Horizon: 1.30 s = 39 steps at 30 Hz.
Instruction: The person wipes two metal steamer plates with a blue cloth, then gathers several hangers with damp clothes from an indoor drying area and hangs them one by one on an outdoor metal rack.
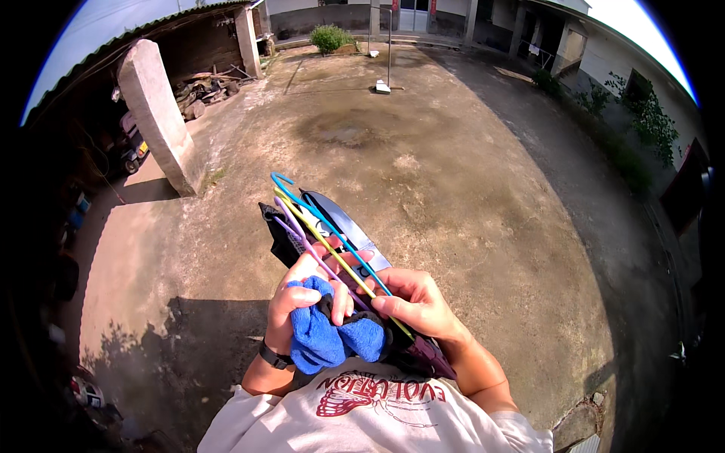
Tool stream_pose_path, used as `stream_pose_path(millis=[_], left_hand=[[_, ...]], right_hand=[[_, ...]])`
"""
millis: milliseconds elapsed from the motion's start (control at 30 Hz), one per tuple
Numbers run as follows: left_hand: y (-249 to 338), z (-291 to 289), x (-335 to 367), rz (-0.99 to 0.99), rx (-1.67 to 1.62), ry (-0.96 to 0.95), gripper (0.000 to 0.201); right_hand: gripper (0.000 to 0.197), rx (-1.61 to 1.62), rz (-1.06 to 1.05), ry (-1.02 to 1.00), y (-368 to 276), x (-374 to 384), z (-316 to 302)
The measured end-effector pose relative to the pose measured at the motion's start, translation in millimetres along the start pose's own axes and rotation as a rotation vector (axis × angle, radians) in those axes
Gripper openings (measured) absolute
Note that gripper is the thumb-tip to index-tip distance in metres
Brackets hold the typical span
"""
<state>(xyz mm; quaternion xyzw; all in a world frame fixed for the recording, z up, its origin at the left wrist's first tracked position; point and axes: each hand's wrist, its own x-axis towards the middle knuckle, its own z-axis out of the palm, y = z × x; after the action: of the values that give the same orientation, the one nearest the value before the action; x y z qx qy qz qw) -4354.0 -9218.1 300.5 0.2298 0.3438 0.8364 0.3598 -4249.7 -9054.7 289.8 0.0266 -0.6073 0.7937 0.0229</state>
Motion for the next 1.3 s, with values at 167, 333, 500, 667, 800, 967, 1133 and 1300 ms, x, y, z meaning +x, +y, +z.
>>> stream_pose_path(millis=[167,333,500,667,800,967,1133,1300], left_hand=[[4.8,-29.4,105.2,0.06,0.002,0.092,0.085],[-7.5,-85.1,220.6,0.078,-0.039,-0.044,0.079],[-3.8,-127.5,357.1,0.021,-0.051,0.021,0.081],[12.8,-151.8,498.6,-0.06,-0.058,-0.062,0.079],[11.2,-172.1,598.8,-0.121,-0.082,-0.149,0.079],[-7.1,-200.9,723.7,-0.073,-0.111,-0.166,0.079],[-29.5,-222.1,854.0,0.025,-0.017,-0.072,0.08],[-28.6,-217.1,989.4,0.075,0.013,0.026,0.082]], right_hand=[[0.026,0.001,0.018,-0.137,-5.6,107.3,-74.3],[0.024,0.042,0.008,-0.108,4.4,203.0,-148.0],[0.022,0.027,-0.009,0.0,-8.2,310.0,-215.0],[0.026,-0.042,0.011,0.125,-42.2,402.4,-292.0],[0.028,-0.025,0.01,0.179,-55.6,466.9,-353.7],[0.026,0.024,-0.024,0.185,-52.0,558.9,-448.9],[0.023,0.016,-0.084,0.046,-51.4,661.2,-565.6],[0.026,0.083,-0.129,-0.093,-95.5,760.9,-670.2]])
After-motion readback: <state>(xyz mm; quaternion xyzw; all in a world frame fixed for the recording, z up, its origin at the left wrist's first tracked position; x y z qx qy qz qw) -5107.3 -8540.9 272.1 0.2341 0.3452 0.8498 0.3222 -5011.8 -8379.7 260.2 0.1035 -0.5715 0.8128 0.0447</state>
